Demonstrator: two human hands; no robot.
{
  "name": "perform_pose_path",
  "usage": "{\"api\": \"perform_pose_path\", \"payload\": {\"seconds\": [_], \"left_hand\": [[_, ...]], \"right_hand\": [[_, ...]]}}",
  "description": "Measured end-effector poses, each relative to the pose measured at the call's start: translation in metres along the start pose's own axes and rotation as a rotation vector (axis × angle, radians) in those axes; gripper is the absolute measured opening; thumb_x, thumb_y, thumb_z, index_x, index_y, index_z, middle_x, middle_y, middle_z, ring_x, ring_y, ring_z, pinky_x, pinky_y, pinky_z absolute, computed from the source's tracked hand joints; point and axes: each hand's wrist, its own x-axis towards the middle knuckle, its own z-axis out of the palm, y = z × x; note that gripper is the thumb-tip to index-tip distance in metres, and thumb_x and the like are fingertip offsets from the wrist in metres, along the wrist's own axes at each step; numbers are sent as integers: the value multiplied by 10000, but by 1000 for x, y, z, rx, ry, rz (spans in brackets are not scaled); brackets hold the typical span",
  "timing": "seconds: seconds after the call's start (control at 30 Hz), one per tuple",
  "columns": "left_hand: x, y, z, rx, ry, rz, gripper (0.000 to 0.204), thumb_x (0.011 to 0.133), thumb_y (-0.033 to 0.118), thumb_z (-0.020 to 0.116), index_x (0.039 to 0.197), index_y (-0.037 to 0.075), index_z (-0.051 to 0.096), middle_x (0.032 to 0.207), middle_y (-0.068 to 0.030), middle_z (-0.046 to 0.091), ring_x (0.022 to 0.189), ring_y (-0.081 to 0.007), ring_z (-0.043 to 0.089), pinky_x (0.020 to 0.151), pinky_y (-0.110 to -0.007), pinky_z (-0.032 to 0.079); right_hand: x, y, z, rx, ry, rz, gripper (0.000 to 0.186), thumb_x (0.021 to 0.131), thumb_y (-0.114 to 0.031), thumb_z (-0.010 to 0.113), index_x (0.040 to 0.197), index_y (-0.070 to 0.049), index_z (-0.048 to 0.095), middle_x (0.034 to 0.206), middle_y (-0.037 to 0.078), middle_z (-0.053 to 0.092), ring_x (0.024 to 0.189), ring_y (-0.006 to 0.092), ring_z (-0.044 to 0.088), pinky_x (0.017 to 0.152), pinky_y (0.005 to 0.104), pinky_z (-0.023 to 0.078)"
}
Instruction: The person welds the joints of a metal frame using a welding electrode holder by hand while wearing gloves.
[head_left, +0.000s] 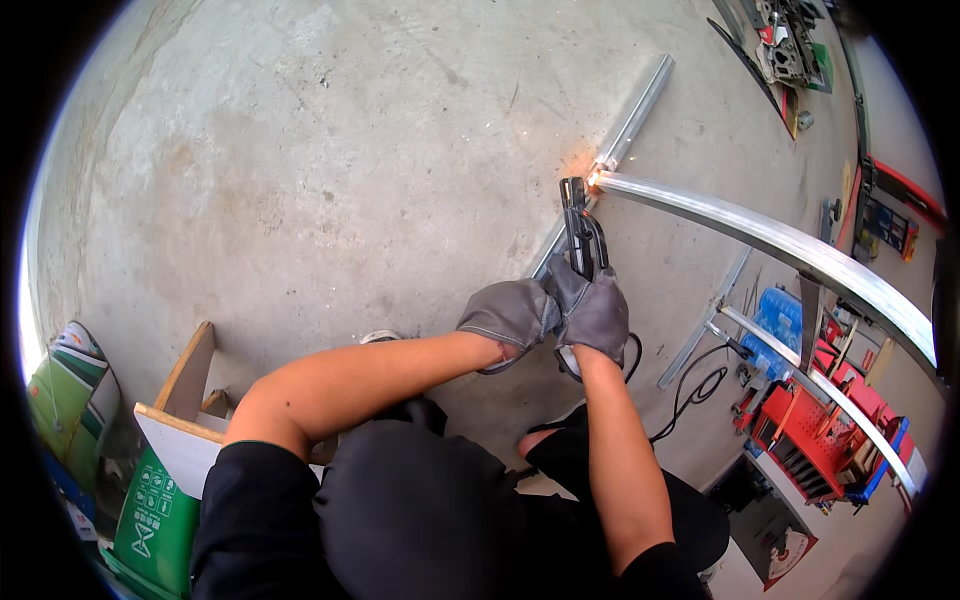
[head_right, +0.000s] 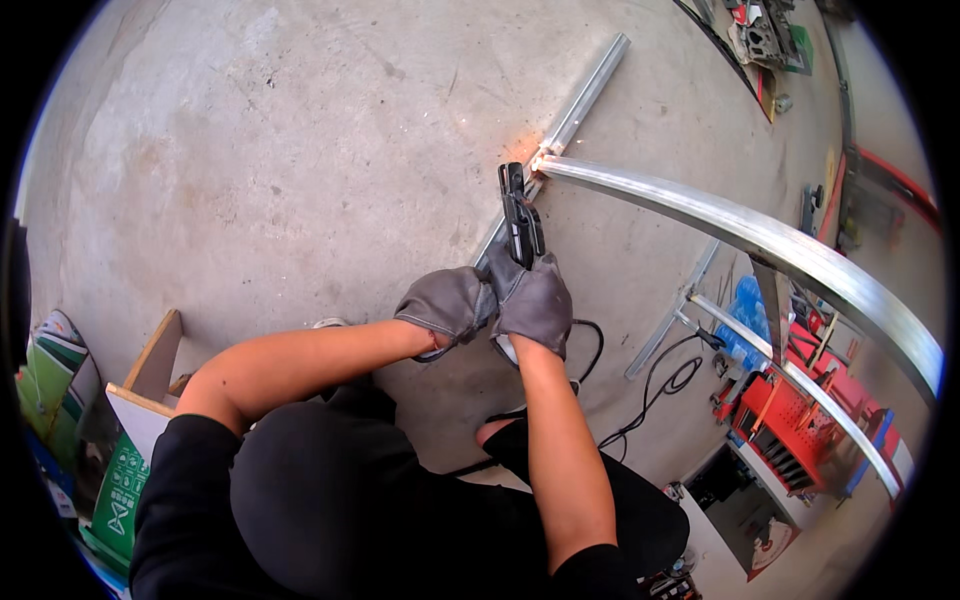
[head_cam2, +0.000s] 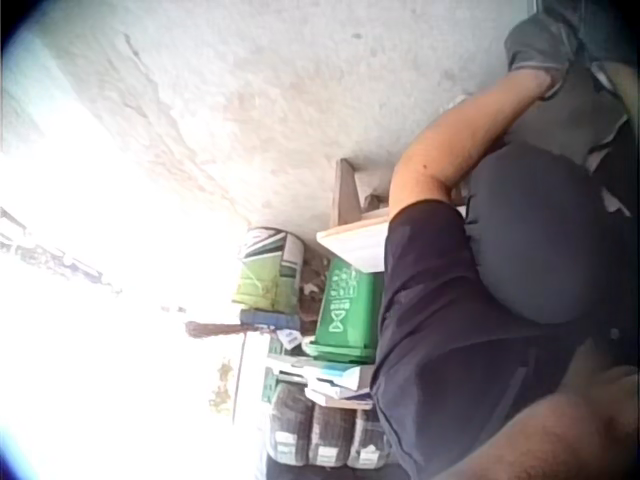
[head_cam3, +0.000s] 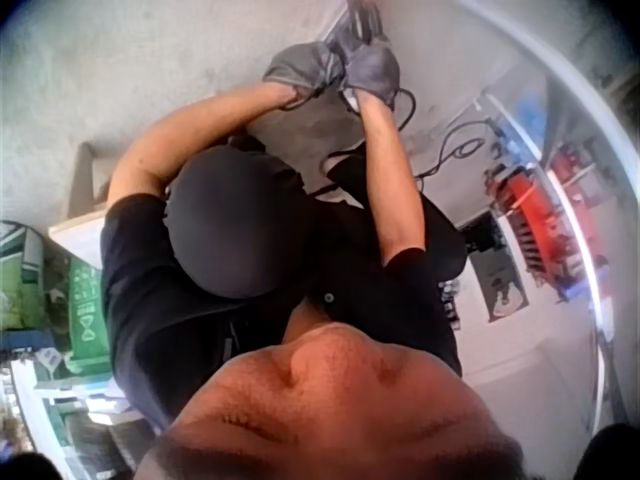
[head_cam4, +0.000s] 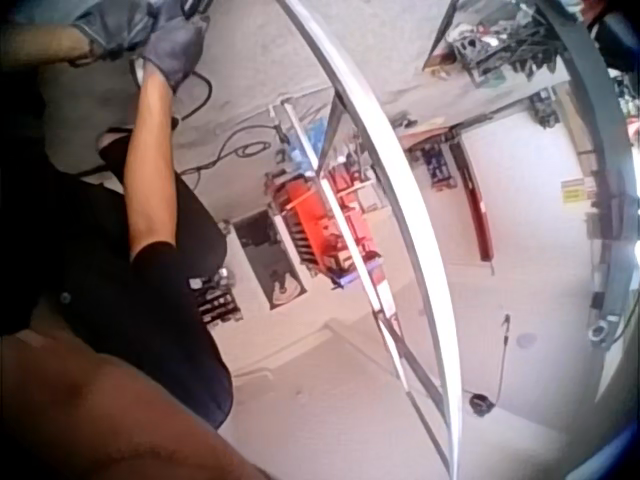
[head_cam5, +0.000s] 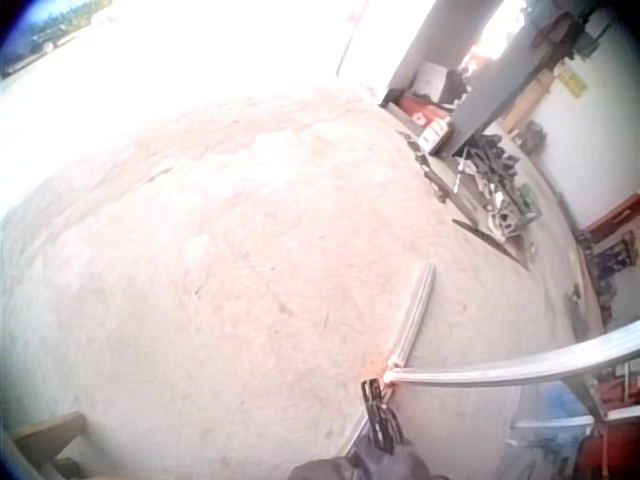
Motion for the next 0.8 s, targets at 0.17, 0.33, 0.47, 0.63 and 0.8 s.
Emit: {"api": "perform_pose_path", "payload": {"seconds": [0.17, 0.33, 0.47, 0.63, 0.8], "left_hand": [[-2, 4, -6, 1, -37, -9, 256, 895, 218, 724, 1037, 17, 794, 954, -290, 767, 925, -467, 759, 812, -519, 591], [-2, 4, -5, -4, -18, -14, 254, 916, 235, 713, 1020, 17, 790, 985, -286, 768, 943, -470, 758, 826, -522, 590], [-3, 3, -4, 12, -30, 1, 264, 934, 252, 701, 1032, 26, 796, 991, -287, 768, 949, -467, 760, 828, -522, 592], [-3, 5, -4, -7, -31, -4, 280, 939, 263, 696, 1052, 33, 806, 995, -291, 768, 951, -465, 763, 829, -521, 595], [-5, 4, -4, 18, -20, 22, 288, 937, 264, 691, 1047, 23, 803, 997, -291, 768, 955, -475, 762, 837, -531, 595]], "right_hand": [[-3, -7, -1, -34, 27, 78, 642, 902, -655, 776, 1133, -57, 798, 1051, 253, 794, 1045, 456, 757, 929, 505, 570], [-2, -7, 0, -34, 3, 65, 674, 893, -666, 773, 1185, -59, 791, 1075, 255, 792, 1058, 441, 759, 952, 493, 565], [-7, -12, -3, -41, 0, 105, 659, 902, -654, 756, 1167, -53, 804, 1089, 254, 789, 1069, 427, 762, 962, 480, 564], [-6, -4, -1, -10, -1, 23, 798, 869, -735, 699, 1067, 38, 715, 1014, 330, 761, 1040, 517, 741, 938, 534, 577], [-4, 10, 9, -6, 24, 13, 819, 862, -754, 707, 1054, 42, 715, 994, 322, 765, 1028, 518, 743, 930, 534, 579]]}}
